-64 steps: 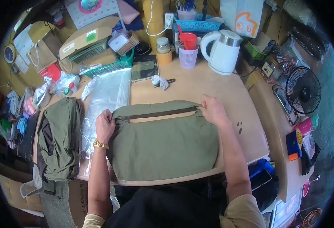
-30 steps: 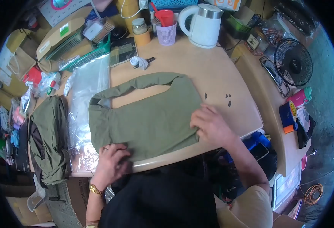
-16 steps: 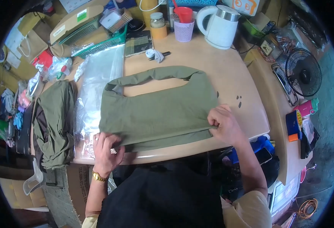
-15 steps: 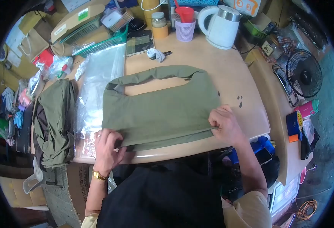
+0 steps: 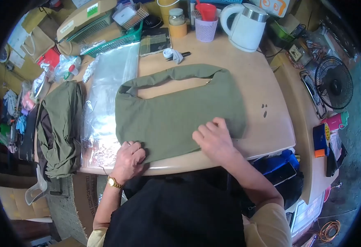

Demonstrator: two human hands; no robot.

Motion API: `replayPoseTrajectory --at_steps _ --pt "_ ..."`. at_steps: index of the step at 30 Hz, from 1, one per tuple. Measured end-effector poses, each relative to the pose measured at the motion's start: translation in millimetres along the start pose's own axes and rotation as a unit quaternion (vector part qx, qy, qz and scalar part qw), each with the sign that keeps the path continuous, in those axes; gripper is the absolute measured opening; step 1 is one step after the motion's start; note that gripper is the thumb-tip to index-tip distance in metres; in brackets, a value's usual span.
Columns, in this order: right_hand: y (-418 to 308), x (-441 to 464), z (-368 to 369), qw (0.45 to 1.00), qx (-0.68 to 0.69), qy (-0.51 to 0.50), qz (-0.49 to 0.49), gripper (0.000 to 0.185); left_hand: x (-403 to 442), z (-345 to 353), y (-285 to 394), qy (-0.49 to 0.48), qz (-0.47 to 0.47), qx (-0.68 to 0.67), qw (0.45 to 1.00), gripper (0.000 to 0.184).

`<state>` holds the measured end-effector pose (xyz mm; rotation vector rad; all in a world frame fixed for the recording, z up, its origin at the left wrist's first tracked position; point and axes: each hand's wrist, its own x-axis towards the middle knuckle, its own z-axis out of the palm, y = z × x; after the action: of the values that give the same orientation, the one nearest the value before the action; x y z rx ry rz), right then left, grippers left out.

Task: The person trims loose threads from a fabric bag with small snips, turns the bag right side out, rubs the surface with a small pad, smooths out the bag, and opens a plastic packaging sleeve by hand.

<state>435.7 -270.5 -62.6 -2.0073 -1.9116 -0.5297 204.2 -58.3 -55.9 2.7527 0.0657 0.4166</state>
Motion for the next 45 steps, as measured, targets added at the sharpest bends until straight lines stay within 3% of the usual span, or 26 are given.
replayPoseTrajectory --at_steps 2,6,7,8,9,10,12,13,15,17,28,36,38,42,44,45 --pt "9.3 -8.1 10.6 0.991 0.020 -0.101 0.081 0.014 -9.9 5.8 -9.1 -0.037 -0.038 0.017 0.998 0.032" --pt "7.7 -7.6 -14.5 0.977 0.019 -0.186 0.107 0.016 -10.7 -22.3 4.1 -0.127 -0.120 0.003 0.985 0.033" --pt "9.6 1.6 -38.3 0.962 0.109 -0.222 0.113 0.022 -2.5 -49.6 20.5 -0.221 -0.160 0.003 0.962 0.043" --pt "11.5 10.7 -56.5 0.939 0.197 -0.257 0.116 0.029 6.5 -56.3 27.0 -0.217 -0.161 0.005 0.963 0.043" --pt "17.4 20.9 -64.4 0.917 0.246 -0.275 0.150 0.046 16.6 -57.7 34.8 -0.120 -0.148 0.007 0.982 0.049" --pt "20.5 28.3 -58.3 0.917 0.245 -0.277 0.147 0.046 27.8 -54.8 41.0 -0.021 -0.134 0.010 0.991 0.055" --pt "21.4 40.8 -32.5 0.956 0.124 -0.076 0.253 0.053 62.0 -25.0 37.9 0.010 -0.161 0.033 0.986 0.060" --pt "25.6 43.2 -17.2 0.957 0.123 -0.072 0.252 0.053 74.3 -8.7 27.7 0.041 -0.181 0.058 0.981 0.065" --pt "39.4 47.8 16.4 0.955 0.000 -0.056 0.291 0.062 87.8 27.1 -7.1 0.054 -0.212 0.101 0.971 0.066" --pt "47.4 37.6 39.5 0.954 -0.006 -0.061 0.293 0.065 93.6 50.6 -36.0 0.045 -0.270 0.132 0.953 0.071" --pt "56.8 34.8 51.0 0.923 -0.036 -0.148 0.353 0.069 94.4 52.4 -52.7 0.054 -0.323 0.150 0.933 0.087" --pt "55.9 40.7 52.1 0.918 -0.053 -0.154 0.361 0.070 95.7 28.8 -19.8 0.067 -0.280 0.127 0.949 0.087" --pt "55.1 37.4 52.8 0.919 -0.057 -0.166 0.353 0.070 89.6 19.3 19.3 -0.087 -0.147 0.074 0.983 0.081" --pt "50.9 37.3 54.9 0.924 -0.064 -0.160 0.340 0.069 65.7 38.5 0.7 -0.082 -0.164 0.043 0.982 0.074" --pt "52.9 37.6 53.4 0.920 -0.066 -0.169 0.348 0.069 47.6 28.4 -20.3 -0.078 -0.061 -0.088 0.991 0.068" --pt "55.4 37.0 53.8 0.917 -0.068 -0.181 0.350 0.071 34.8 14.4 -32.1 -0.058 -0.062 -0.228 0.970 0.059"
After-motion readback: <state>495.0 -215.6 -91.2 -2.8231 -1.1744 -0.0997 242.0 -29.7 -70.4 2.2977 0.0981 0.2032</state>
